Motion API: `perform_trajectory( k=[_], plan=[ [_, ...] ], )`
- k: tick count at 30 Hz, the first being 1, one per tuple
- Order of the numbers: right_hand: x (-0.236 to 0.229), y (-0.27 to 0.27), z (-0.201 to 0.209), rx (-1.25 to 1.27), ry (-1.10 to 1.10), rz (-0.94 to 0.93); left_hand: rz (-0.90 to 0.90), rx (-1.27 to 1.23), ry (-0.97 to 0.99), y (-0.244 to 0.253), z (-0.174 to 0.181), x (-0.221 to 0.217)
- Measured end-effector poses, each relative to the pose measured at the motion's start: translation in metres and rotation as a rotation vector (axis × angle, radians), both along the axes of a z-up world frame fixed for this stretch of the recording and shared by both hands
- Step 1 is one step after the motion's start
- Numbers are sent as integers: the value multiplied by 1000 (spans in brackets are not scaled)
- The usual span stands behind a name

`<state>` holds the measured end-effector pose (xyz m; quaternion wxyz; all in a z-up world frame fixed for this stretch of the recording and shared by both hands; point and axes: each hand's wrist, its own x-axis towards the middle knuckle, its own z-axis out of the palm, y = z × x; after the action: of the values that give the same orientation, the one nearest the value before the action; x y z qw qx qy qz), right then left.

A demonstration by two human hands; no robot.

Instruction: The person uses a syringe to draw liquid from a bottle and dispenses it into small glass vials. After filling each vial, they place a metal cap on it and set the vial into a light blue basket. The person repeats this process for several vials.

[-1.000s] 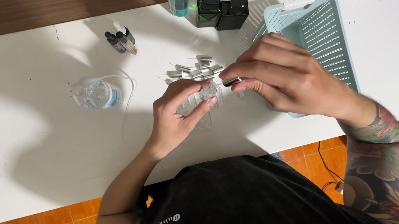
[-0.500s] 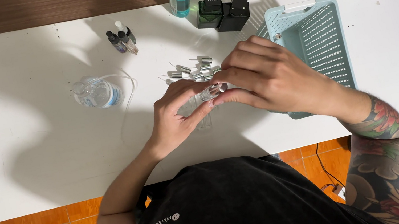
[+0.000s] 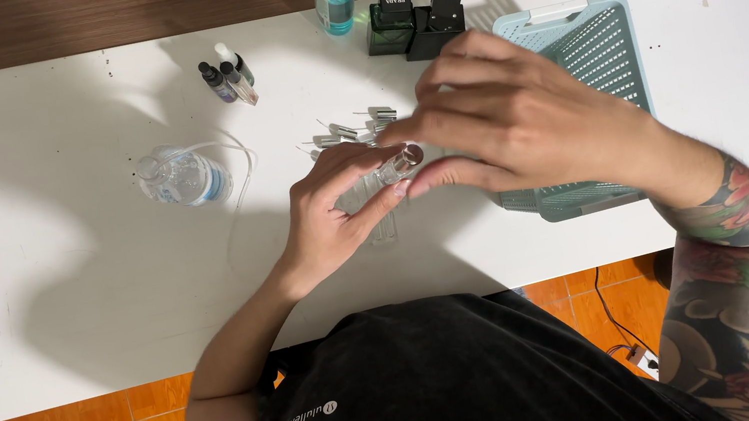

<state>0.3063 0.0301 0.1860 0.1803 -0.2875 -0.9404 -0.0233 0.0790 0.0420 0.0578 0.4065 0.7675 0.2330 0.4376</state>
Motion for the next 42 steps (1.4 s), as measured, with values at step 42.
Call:
perform_trajectory(
  k=[42],
  plan=[
    [-8,-10,2,154,-51,-30,30,160,-41,0,-8,7]
  ],
)
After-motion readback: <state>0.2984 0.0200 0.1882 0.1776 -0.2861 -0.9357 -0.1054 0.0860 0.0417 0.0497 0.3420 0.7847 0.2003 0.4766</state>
